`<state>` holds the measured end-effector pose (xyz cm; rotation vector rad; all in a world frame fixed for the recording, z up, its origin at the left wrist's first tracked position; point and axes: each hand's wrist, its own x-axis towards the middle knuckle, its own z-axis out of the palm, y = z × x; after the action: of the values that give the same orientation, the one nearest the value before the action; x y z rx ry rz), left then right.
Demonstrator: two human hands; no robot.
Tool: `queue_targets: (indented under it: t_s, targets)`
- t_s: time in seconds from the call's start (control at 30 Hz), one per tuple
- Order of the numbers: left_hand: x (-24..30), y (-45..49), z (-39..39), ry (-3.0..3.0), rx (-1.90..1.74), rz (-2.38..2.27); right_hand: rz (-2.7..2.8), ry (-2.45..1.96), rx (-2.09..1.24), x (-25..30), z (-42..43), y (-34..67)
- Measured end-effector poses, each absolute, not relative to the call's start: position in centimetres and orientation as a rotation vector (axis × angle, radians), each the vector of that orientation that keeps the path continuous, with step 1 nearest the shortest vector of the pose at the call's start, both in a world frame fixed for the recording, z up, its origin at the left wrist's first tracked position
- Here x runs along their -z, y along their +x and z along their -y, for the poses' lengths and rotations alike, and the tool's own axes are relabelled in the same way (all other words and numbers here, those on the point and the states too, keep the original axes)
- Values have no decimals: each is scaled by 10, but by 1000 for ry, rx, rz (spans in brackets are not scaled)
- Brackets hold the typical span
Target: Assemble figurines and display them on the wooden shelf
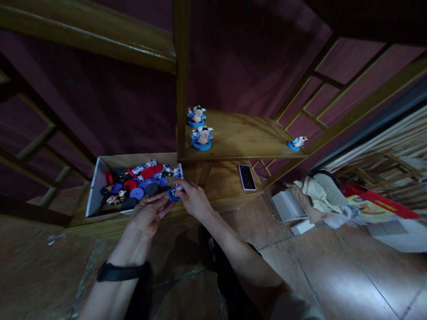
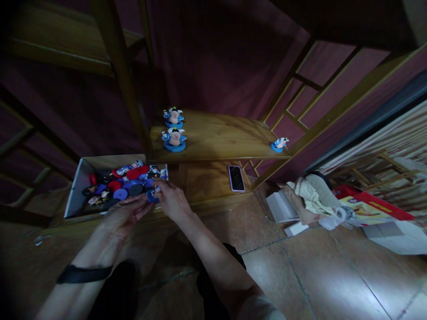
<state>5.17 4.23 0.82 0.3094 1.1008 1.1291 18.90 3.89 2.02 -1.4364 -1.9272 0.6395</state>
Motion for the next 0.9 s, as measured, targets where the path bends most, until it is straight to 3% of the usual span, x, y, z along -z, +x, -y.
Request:
queue_targets:
  t_s: [0.4, 0.7, 0.9]
  targets:
    - [-4, 59, -28, 442, -1023, -1094, 1979, -1258, -669, -13, -15, 208]
    - [-6, 124, 7, 577, -796, -847, 1422, -1369, -676, 3, 56, 272]
    - [-10, 155, 32, 707, -735, -795, 1215, -1308, -905, 12, 79, 299]
